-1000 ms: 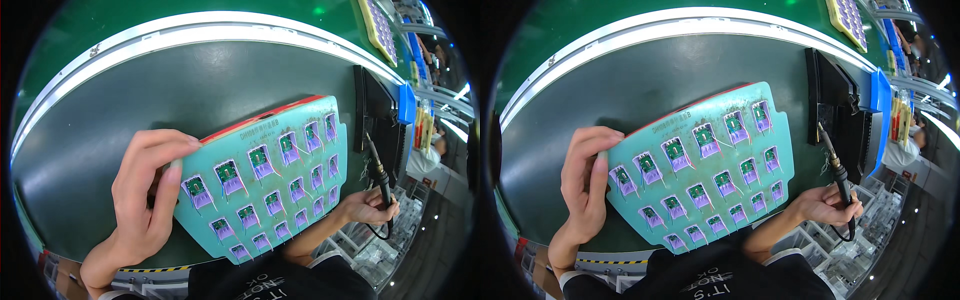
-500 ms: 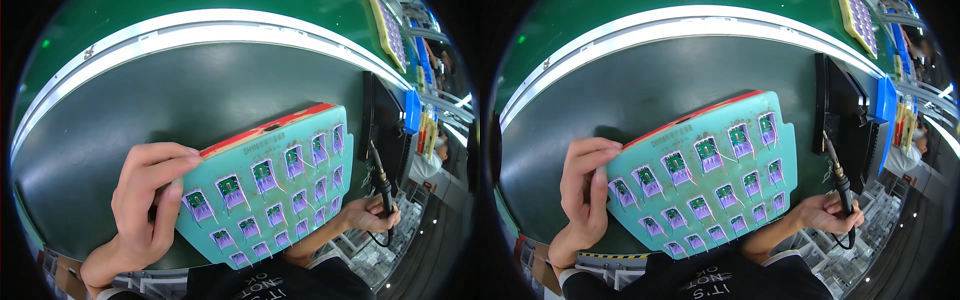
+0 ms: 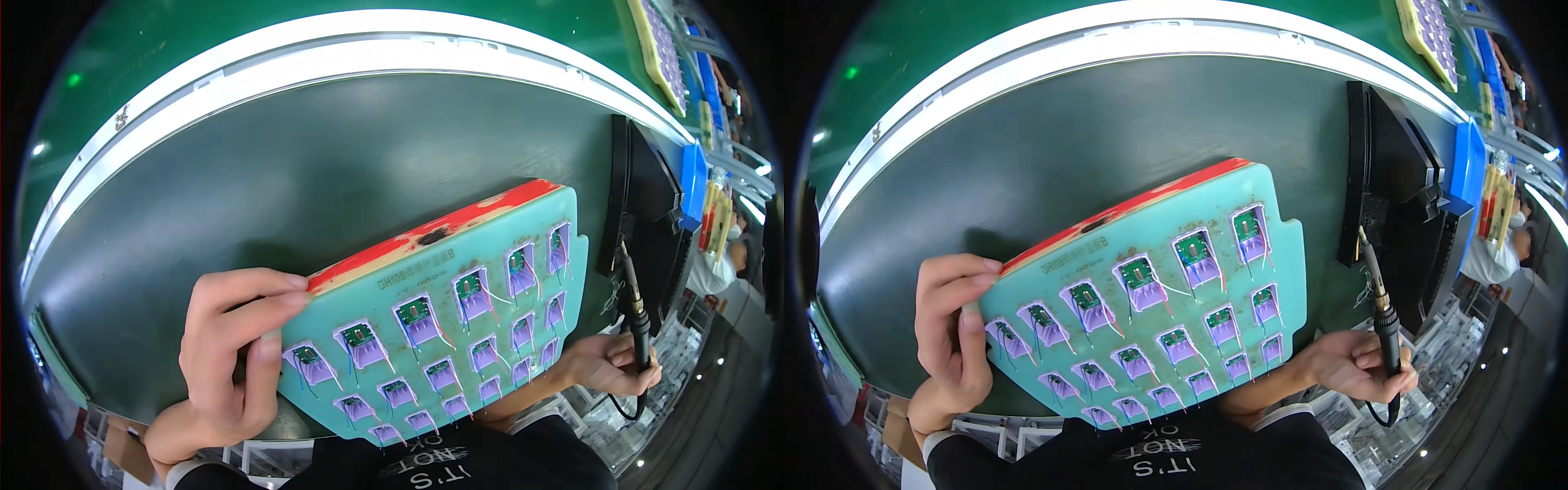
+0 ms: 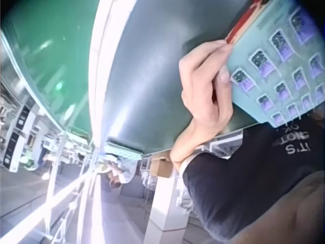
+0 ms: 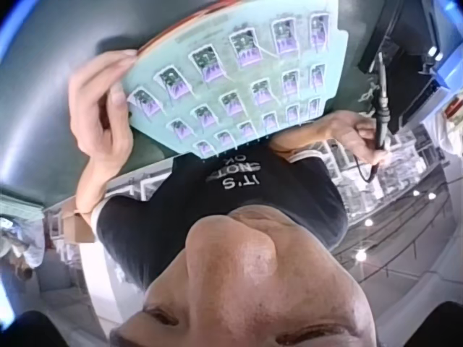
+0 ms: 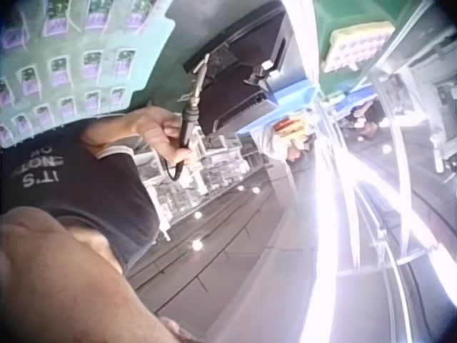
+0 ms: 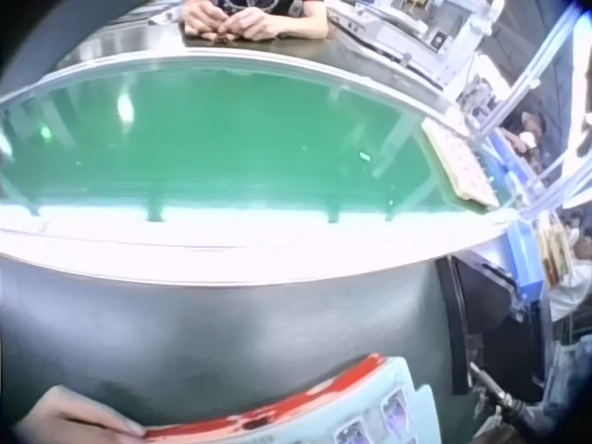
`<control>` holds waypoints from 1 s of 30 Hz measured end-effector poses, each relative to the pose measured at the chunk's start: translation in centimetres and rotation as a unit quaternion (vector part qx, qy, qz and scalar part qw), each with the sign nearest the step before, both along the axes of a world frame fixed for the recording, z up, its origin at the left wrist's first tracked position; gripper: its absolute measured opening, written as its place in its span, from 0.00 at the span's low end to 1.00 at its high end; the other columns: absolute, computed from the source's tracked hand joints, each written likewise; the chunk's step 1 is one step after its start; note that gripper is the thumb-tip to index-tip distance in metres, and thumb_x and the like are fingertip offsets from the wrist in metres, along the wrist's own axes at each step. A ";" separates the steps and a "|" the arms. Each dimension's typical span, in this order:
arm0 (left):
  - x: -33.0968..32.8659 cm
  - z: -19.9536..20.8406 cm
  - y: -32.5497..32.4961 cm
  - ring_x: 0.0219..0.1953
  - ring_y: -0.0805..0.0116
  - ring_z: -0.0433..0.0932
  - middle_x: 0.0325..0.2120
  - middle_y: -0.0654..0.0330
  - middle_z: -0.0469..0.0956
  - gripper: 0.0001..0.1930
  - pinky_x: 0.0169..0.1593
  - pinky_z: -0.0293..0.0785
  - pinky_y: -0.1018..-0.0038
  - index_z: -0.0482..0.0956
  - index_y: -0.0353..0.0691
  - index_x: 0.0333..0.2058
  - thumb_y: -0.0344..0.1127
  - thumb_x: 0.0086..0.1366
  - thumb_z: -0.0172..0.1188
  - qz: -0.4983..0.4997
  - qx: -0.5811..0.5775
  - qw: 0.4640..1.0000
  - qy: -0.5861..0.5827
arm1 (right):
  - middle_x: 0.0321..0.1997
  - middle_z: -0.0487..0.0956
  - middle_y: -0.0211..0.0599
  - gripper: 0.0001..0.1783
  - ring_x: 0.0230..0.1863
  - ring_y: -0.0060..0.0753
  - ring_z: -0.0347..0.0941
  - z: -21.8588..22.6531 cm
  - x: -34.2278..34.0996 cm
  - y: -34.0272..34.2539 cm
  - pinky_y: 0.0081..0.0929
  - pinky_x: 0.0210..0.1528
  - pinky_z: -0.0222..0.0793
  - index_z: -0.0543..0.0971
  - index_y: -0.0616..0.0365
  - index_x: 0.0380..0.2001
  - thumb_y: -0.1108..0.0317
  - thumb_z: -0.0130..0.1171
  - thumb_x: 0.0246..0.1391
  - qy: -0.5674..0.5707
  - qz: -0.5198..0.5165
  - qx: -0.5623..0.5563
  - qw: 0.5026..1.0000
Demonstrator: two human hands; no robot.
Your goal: Soldering electronic components onto small circuit boards held in a tray.
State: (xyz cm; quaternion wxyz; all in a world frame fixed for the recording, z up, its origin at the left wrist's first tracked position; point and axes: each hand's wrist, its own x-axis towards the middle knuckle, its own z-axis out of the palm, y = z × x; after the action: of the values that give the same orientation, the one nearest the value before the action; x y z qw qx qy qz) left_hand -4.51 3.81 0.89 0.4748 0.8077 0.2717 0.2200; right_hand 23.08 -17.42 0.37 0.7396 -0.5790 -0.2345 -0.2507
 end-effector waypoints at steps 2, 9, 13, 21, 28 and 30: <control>0.6 -0.8 -0.1 0.35 0.61 0.74 0.38 0.45 0.74 0.12 0.34 0.70 0.74 0.72 0.30 0.39 0.19 0.56 0.47 -0.006 -0.004 1.000 -0.020 | 0.10 0.55 0.24 0.13 0.10 0.14 0.44 0.5 0.1 -0.6 0.12 0.10 0.37 0.59 0.52 0.21 0.62 0.45 0.56 -0.003 -0.013 -0.003 1.000; 0.6 -0.8 -0.5 0.35 0.62 0.73 0.37 0.45 0.73 0.10 0.35 0.70 0.74 0.71 0.30 0.39 0.22 0.60 0.45 -0.001 0.003 1.000 0.003 | 0.10 0.55 0.24 0.15 0.10 0.14 0.44 -0.1 0.4 -1.1 0.12 0.11 0.39 0.58 0.52 0.18 0.63 0.46 0.55 0.001 0.005 -0.015 1.000; 0.9 -0.8 -0.8 0.35 0.62 0.73 0.37 0.44 0.72 0.09 0.35 0.70 0.74 0.70 0.29 0.40 0.23 0.61 0.44 0.003 0.014 1.000 0.003 | 0.10 0.55 0.24 0.14 0.11 0.14 0.44 -0.3 0.6 -1.4 0.12 0.11 0.40 0.58 0.52 0.18 0.64 0.46 0.54 0.000 0.018 -0.008 1.000; 2.1 -0.7 -1.5 0.35 0.62 0.72 0.37 0.44 0.72 0.10 0.35 0.69 0.74 0.69 0.28 0.40 0.22 0.61 0.44 -0.002 0.023 1.000 0.005 | 0.11 0.57 0.25 0.11 0.12 0.14 0.46 -0.4 1.7 -3.0 0.12 0.12 0.40 0.61 0.53 0.21 0.65 0.47 0.54 0.002 0.061 0.016 0.998; 1.8 -0.6 -1.4 0.36 0.64 0.72 0.39 0.43 0.70 0.11 0.33 0.67 0.77 0.69 0.28 0.41 0.20 0.61 0.41 0.007 0.015 1.000 -0.009 | 0.11 0.57 0.25 0.11 0.11 0.14 0.47 0.4 1.1 -2.3 0.11 0.12 0.40 0.61 0.52 0.21 0.66 0.48 0.54 0.004 0.067 0.020 0.998; 1.6 -0.7 -1.6 0.36 0.65 0.72 0.39 0.43 0.70 0.11 0.33 0.67 0.77 0.69 0.28 0.41 0.20 0.61 0.41 0.014 0.013 1.000 -0.009 | 0.11 0.57 0.25 0.13 0.11 0.14 0.47 0.1 1.0 -2.0 0.10 0.11 0.40 0.58 0.51 0.20 0.67 0.47 0.55 0.012 0.077 0.021 0.997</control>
State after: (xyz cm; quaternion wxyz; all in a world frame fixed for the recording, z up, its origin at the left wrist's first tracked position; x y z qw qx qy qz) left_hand -2.89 2.22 0.16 0.4640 0.8075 0.2760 0.2378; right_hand 24.12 -19.47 0.47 0.7715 -0.5465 -0.2640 -0.1911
